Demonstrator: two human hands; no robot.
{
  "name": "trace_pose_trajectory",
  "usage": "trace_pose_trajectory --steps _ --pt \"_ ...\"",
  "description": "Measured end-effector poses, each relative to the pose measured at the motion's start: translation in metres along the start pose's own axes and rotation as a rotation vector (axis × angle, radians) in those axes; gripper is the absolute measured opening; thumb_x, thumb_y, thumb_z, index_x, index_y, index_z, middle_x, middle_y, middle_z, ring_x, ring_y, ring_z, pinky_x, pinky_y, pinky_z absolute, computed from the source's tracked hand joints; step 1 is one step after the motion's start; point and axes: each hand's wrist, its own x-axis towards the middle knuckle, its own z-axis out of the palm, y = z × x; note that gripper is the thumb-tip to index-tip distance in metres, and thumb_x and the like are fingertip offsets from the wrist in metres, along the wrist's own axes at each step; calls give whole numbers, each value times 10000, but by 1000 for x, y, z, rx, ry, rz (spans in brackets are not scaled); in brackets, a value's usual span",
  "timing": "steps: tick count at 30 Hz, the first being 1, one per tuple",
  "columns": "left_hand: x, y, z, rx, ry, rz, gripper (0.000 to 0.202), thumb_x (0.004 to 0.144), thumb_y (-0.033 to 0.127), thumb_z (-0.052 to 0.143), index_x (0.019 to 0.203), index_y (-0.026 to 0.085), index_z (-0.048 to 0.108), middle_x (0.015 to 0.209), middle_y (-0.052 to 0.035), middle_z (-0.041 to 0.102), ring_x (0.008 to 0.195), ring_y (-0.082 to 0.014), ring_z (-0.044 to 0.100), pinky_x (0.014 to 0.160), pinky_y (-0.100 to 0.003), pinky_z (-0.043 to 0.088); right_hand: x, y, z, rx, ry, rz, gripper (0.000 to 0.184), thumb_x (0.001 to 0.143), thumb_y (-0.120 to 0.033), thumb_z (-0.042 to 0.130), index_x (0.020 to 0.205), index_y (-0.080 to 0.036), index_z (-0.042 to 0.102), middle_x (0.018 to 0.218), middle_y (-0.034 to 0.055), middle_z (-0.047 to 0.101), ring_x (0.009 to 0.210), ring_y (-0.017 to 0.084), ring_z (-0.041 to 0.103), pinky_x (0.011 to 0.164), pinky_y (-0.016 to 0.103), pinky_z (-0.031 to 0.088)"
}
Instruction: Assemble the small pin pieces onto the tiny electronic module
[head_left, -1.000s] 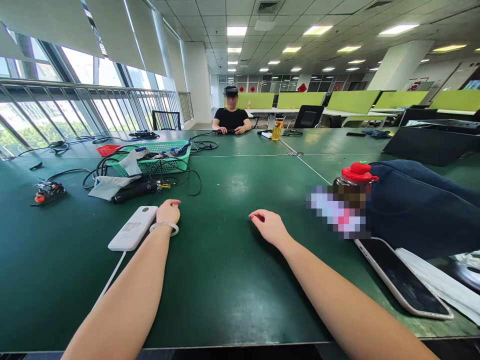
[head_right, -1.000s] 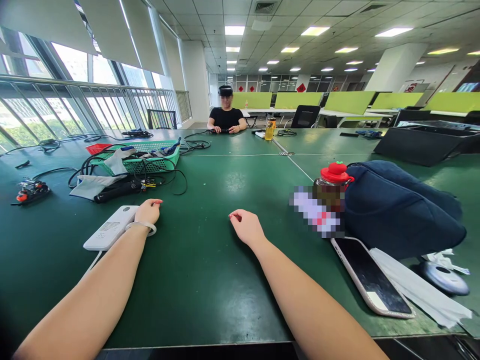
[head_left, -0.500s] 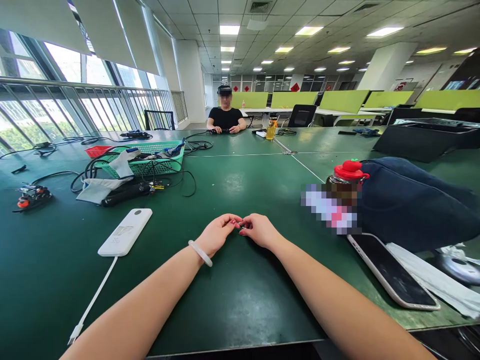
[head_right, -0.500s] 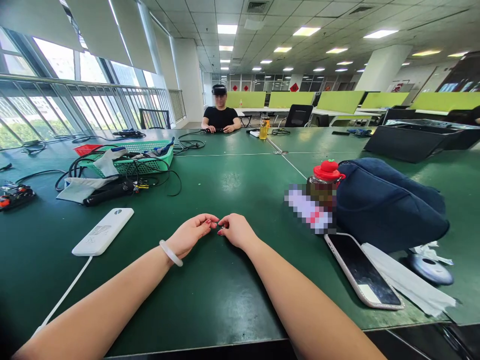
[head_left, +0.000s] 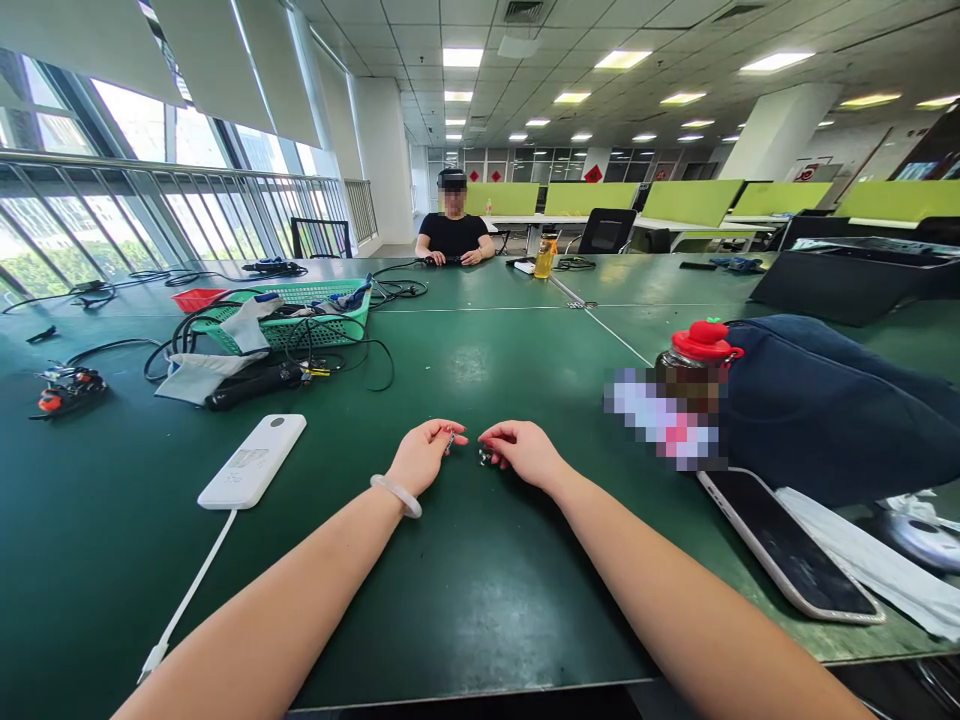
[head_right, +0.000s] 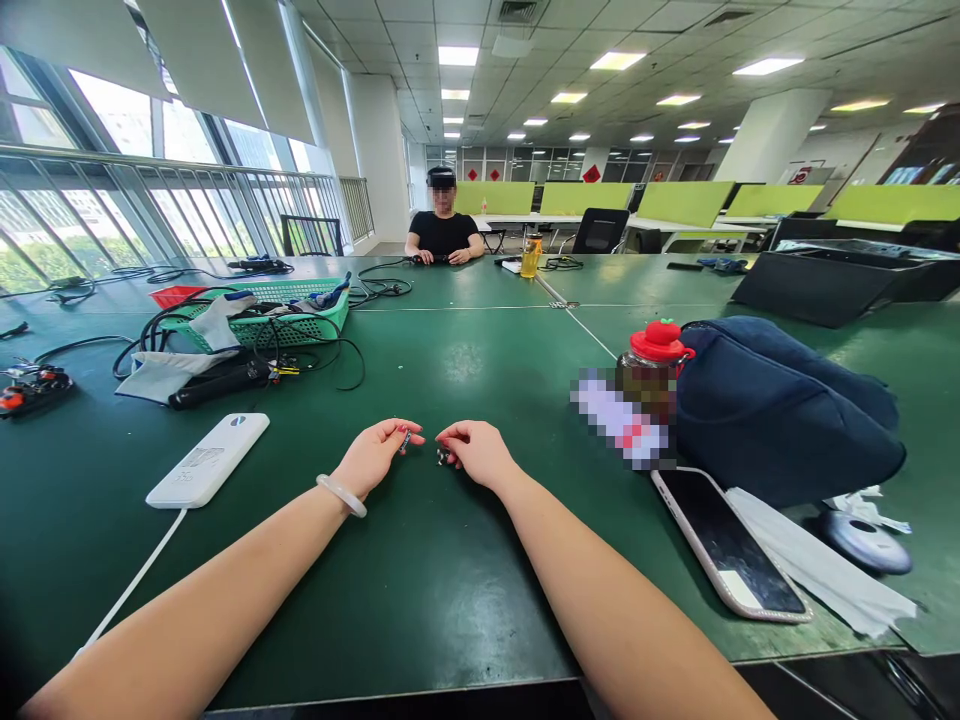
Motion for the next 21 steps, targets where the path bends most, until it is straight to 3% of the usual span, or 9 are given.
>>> trace_pose_trajectory --steps 5,9,12,16,19,21 --pt "1 -3 -2 77 38 10 311 793 370 425 923 165 619 863 -59 687 716 -141 568 679 -269 415 -3 2 -7 -329 49 -30 245 751 -138 465 826 -199 691 762 6 674 669 104 605 719 229 462" --pt "2 -4 -3 88 42 31 332 789 396 439 936 161 622 879 -71 685 760 -152 589 684 -270 419 -5 2 -9 -409 18 -51 330 740 -80 432 900 -214 687 862 4 676 783 111 605 774 217 441" --pt "2 -4 -2 78 35 11 331 787 390 449 945 153 617 889 -84 681 792 -162 596 656 -265 427 -7 -2 -8 -446 25 -97 309 739 -108 474 949 -225 668 913 5 658 812 115 586 768 221 434" --pt "3 -4 -1 30 12 13 301 786 349 455 940 141 609 915 -94 665 807 -157 590 631 -250 437 -10 -6 -5 -551 18 -165 157 707 -281 602 830 -229 683 873 14 623 751 126 557 691 237 427" --pt "2 -5 0 43 7 18 275 759 301 491 955 148 607 912 -74 649 694 -121 574 601 -235 431 -11 -6 -1 -601 -4 -196 101 708 -284 605 716 -213 677 850 17 609 716 118 543 664 233 408" --pt "2 -6 -1 96 4 15 293 722 258 530 989 160 604 783 -38 642 601 -103 543 551 -220 407 -11 -7 0 -598 5 -210 109 717 -267 591 664 -203 660 826 17 611 700 116 540 647 232 400"
